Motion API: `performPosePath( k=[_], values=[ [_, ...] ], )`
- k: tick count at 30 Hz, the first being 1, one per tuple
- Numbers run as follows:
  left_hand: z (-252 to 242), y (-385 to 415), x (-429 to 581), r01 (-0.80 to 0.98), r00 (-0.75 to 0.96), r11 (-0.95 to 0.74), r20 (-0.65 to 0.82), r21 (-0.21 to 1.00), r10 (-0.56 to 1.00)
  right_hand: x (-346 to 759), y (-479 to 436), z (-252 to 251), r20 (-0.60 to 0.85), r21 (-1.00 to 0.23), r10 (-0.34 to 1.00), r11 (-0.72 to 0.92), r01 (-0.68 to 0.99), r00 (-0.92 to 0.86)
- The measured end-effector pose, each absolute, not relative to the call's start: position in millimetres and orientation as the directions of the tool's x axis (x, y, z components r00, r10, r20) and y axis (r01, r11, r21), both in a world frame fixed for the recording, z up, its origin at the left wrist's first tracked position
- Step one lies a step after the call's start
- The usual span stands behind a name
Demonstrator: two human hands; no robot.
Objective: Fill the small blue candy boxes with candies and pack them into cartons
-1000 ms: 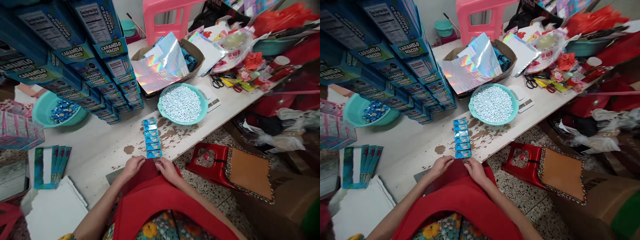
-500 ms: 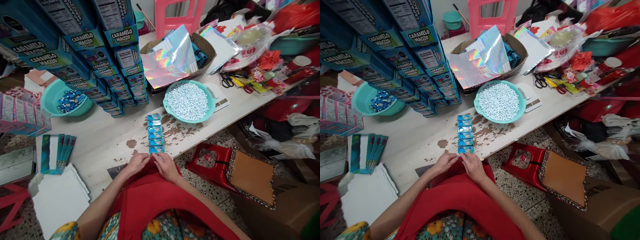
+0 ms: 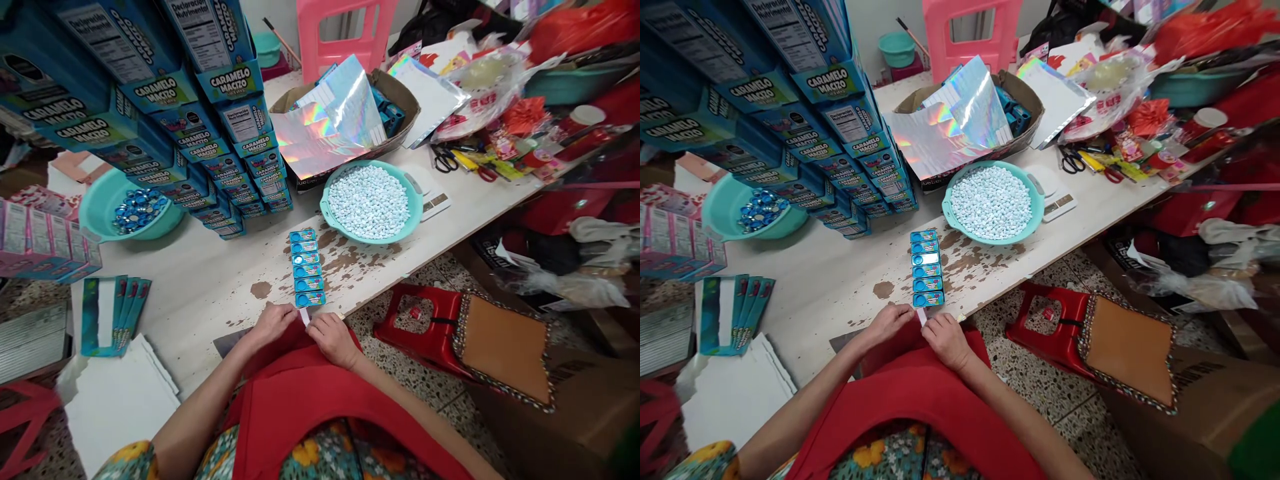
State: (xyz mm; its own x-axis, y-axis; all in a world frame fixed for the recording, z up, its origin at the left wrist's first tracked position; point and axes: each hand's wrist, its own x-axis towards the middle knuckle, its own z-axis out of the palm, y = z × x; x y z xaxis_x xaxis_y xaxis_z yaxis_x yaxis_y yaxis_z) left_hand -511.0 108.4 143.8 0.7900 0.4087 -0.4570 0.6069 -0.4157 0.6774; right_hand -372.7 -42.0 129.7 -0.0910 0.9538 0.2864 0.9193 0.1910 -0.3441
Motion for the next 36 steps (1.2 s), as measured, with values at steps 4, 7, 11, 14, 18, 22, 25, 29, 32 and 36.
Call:
performPosePath(
  k=[4,7,11,14,18,22,25,29,32,36],
  values=[
    [157,108,-516,0.580,0.813,-0.419,-0.459,0.699,0.359,-363,-48,170,0.224,-0.570,0.974,0.105,0.815,0.031],
    [174,113,-519,0.502,0.864,-0.262,-0.463,0.824,0.200,-353,-45,202,0.013,-0.861,0.937,-0.167,0.481,0.349],
    [185,120,-507,0.405,0.897,0.087,-0.414,0.910,0.156,-346,-30,215,-0.242,-0.947,0.817,-0.316,0.056,0.523],
    [180,122,-494,0.327,0.900,0.230,-0.376,0.917,0.219,-350,-18,203,-0.275,-0.958,0.787,-0.272,-0.090,0.552],
    [170,128,-488,0.369,0.835,0.199,-0.418,0.908,0.359,-361,-4,173,-0.232,-0.966,0.714,-0.246,-0.074,0.660],
    [161,138,-496,0.429,0.795,0.099,-0.427,0.898,0.430,-374,6,142,-0.177,-0.961,0.612,-0.278,0.000,0.771],
    [152,141,-501,0.481,0.790,-0.035,-0.416,0.876,0.451,-384,8,126,-0.131,-0.948,0.547,-0.312,0.057,0.827],
    [140,141,-504,0.515,0.780,-0.158,-0.384,0.843,0.494,-394,7,118,-0.059,-0.926,0.521,-0.346,0.147,0.852],
    [136,139,-505,0.495,0.796,-0.192,-0.354,0.847,0.491,-396,8,114,-0.028,-0.912,0.525,-0.361,0.193,0.850],
    [128,134,-501,0.505,0.781,-0.172,-0.362,0.846,0.509,-394,9,104,-0.026,-0.902,0.516,-0.382,0.202,0.856]
  ],
)
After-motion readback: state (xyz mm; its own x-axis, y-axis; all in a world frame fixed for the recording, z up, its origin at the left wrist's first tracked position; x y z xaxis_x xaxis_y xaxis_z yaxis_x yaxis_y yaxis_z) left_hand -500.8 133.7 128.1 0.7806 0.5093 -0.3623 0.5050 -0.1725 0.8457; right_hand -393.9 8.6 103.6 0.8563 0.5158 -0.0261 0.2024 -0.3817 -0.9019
